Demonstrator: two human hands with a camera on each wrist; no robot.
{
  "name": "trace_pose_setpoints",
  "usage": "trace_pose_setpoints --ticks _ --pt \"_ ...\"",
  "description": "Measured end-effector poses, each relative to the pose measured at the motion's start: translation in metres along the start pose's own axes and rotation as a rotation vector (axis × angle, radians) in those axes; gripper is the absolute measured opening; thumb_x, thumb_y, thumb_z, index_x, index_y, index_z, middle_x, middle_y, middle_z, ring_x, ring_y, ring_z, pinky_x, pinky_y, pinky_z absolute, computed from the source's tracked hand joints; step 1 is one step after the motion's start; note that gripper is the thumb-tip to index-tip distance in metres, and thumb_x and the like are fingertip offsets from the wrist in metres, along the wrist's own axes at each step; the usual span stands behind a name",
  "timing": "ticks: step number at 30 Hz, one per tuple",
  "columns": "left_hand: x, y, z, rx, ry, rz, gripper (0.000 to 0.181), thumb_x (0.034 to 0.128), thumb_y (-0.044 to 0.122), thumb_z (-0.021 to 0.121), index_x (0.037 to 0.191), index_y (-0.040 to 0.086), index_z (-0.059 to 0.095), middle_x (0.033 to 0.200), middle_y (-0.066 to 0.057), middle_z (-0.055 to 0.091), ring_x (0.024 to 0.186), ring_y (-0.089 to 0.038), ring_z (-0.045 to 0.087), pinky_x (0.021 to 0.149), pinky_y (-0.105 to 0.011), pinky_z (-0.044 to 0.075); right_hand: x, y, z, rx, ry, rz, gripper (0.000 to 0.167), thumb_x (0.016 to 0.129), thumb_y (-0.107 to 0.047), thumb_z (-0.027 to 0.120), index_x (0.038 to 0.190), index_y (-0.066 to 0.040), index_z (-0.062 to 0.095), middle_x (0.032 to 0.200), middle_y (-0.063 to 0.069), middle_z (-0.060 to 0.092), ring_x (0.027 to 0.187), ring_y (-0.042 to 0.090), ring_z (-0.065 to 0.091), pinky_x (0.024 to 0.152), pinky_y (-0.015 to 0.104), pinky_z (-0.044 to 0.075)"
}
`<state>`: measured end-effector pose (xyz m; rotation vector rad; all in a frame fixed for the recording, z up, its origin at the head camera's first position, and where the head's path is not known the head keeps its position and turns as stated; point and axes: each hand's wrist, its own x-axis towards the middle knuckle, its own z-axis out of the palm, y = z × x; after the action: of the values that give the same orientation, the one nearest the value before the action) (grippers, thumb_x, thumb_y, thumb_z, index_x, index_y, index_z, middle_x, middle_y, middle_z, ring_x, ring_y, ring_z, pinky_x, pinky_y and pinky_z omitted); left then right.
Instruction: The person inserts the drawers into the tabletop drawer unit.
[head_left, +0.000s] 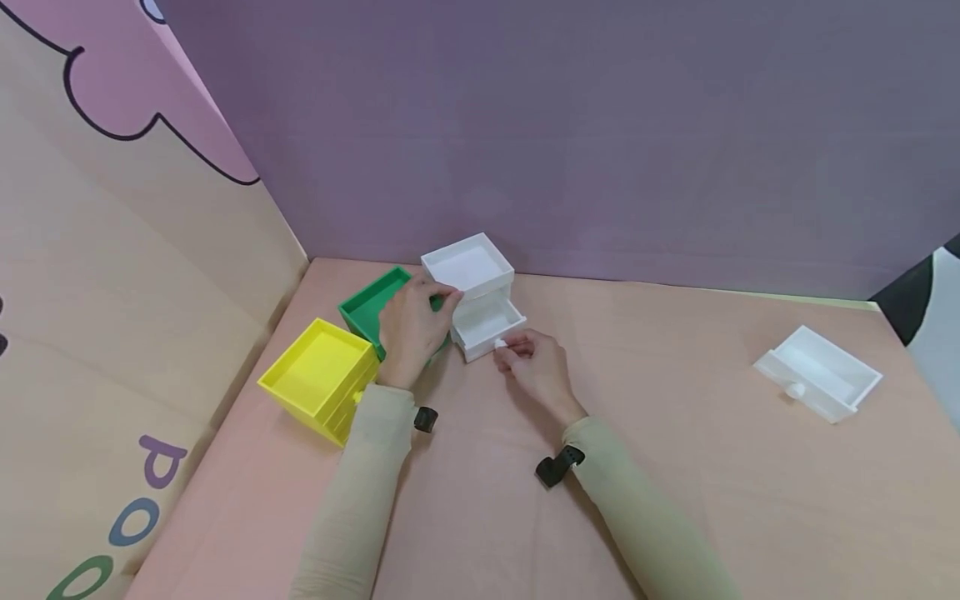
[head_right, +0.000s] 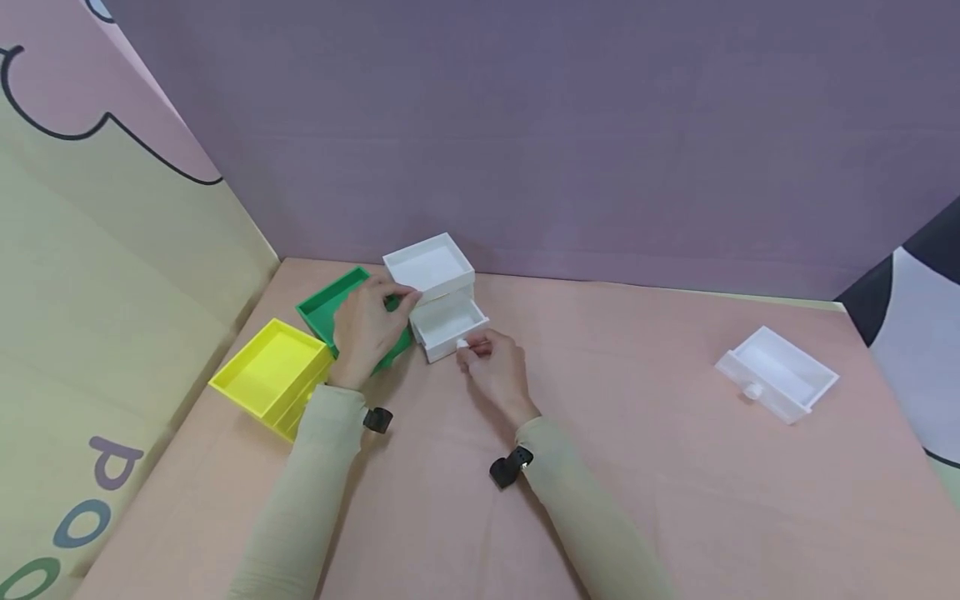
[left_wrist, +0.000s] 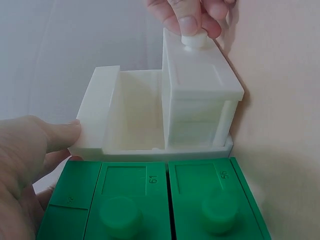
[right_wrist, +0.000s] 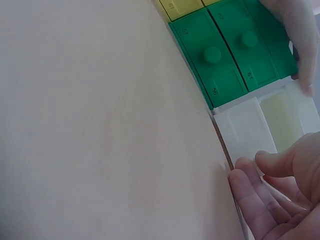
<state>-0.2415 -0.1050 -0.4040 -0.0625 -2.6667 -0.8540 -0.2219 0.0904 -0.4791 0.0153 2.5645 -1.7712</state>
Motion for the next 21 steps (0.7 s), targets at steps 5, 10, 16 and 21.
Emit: trace_pose_setpoints --ticks 5,10,16,21 --pt "0.0 0.002 0.0 -0.005 -0.005 -0.004 0.026 0.1009 0.042 0.074 0.109 0.021 0.086 0.105 -0.001 0.072 0.088 -0.022 0.069 0.067 -0.038 0.053 0.002 -0.001 0.0 0.042 0.007 0.014 0.013 0.098 -0.008 0.075 0.108 0.0 0.074 0.1 0.019 0.08 0.081 0.017 0.076 0.073 0.026 0.064" --pt "0.0 0.002 0.0 0.009 -0.003 -0.008 0.025 0.1006 0.042 0.074 0.109 0.021 0.086 0.104 0.0 0.071 0.086 -0.022 0.068 0.064 -0.036 0.051 0.004 -0.003 0.002 0.059 0.005 0.026 0.014 0.098 -0.008 0.076 0.108 0.001 0.074 0.1 0.019 0.08 0.08 0.016 0.076 0.072 0.025 0.064" --pt "0.001 0.001 0.0 0.008 0.005 -0.001 0.026 0.1007 0.042 0.074 0.108 0.02 0.086 0.101 -0.001 0.071 0.083 -0.022 0.067 0.063 -0.036 0.051 0.009 -0.003 0.006 0.086 0.017 0.031 0.015 0.098 -0.007 0.076 0.11 0.002 0.073 0.1 0.02 0.08 0.078 0.015 0.076 0.071 0.026 0.064" --pt "0.0 0.0 0.0 0.005 0.005 -0.006 0.025 0.1005 0.041 0.074 0.108 0.019 0.086 0.101 -0.001 0.071 0.083 -0.022 0.067 0.063 -0.036 0.051 0.012 -0.002 0.009 0.126 0.019 0.029 0.019 0.097 -0.005 0.076 0.113 0.004 0.074 0.102 0.024 0.079 0.076 0.015 0.076 0.07 0.026 0.065"
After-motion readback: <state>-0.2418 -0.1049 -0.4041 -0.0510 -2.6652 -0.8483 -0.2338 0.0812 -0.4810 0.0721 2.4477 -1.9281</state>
